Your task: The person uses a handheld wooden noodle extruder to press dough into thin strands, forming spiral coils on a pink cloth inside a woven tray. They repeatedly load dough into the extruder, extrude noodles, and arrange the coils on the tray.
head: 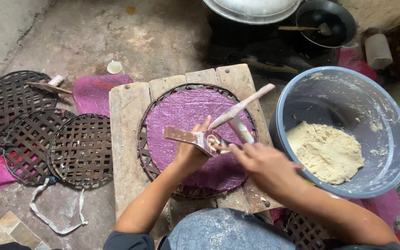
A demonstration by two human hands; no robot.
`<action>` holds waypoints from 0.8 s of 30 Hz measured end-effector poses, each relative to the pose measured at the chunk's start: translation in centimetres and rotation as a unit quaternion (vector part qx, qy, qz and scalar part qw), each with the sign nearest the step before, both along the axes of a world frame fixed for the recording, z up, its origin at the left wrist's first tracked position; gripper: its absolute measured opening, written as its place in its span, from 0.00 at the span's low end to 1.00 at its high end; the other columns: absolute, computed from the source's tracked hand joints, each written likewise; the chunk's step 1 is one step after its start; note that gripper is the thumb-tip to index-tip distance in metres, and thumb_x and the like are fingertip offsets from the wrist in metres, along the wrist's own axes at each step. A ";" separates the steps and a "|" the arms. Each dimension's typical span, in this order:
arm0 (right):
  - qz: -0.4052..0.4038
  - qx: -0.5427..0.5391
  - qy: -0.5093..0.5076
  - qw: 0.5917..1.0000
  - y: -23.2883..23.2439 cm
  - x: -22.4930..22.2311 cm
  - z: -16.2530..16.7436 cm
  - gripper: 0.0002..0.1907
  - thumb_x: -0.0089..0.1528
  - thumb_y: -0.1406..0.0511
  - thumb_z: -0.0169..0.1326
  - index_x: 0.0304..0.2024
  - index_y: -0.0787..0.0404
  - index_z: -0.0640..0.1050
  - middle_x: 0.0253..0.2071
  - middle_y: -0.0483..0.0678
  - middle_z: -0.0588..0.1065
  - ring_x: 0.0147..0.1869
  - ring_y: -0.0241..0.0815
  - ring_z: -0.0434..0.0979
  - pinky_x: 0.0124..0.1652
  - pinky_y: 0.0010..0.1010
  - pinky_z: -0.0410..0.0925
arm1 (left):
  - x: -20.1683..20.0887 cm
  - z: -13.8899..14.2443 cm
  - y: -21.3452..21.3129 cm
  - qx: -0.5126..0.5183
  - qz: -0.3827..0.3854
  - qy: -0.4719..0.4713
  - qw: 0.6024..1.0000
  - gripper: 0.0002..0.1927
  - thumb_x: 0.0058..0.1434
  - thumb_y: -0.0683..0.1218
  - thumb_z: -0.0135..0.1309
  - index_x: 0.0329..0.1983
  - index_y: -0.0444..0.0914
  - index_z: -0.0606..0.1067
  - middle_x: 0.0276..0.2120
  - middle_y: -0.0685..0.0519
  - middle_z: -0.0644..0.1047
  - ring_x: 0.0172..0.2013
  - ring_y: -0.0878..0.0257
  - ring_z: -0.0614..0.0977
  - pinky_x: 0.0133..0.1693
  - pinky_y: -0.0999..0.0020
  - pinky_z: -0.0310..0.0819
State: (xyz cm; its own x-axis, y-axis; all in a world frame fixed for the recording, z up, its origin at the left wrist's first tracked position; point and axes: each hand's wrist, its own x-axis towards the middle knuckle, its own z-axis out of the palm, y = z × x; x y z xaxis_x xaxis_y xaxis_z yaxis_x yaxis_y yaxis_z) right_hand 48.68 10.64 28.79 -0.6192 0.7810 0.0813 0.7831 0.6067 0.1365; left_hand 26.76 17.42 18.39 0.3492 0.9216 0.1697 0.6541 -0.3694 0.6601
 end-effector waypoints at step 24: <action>-0.468 -0.172 0.008 0.867 4.5 28.4 -10.5 0.21 0.64 0.63 0.45 0.53 0.39 0.82 0.45 0.56 0.80 0.48 0.59 0.81 0.46 0.50 0.73 | 21.5 -6.0 4.2 -0.181 -0.041 -0.361 0.914 0.30 0.59 0.45 0.63 0.63 0.35 0.67 0.44 0.48 0.76 0.41 0.56 0.76 0.41 0.63 0.70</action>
State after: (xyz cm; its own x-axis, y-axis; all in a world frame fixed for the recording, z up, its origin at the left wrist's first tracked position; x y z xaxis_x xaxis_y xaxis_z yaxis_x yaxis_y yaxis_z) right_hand 77.08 15.11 18.33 0.2971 0.9208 -0.2526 0.9546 -0.2922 0.0577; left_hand 48.27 21.62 12.37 0.3374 0.9387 0.0715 -0.0201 -0.0688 0.9974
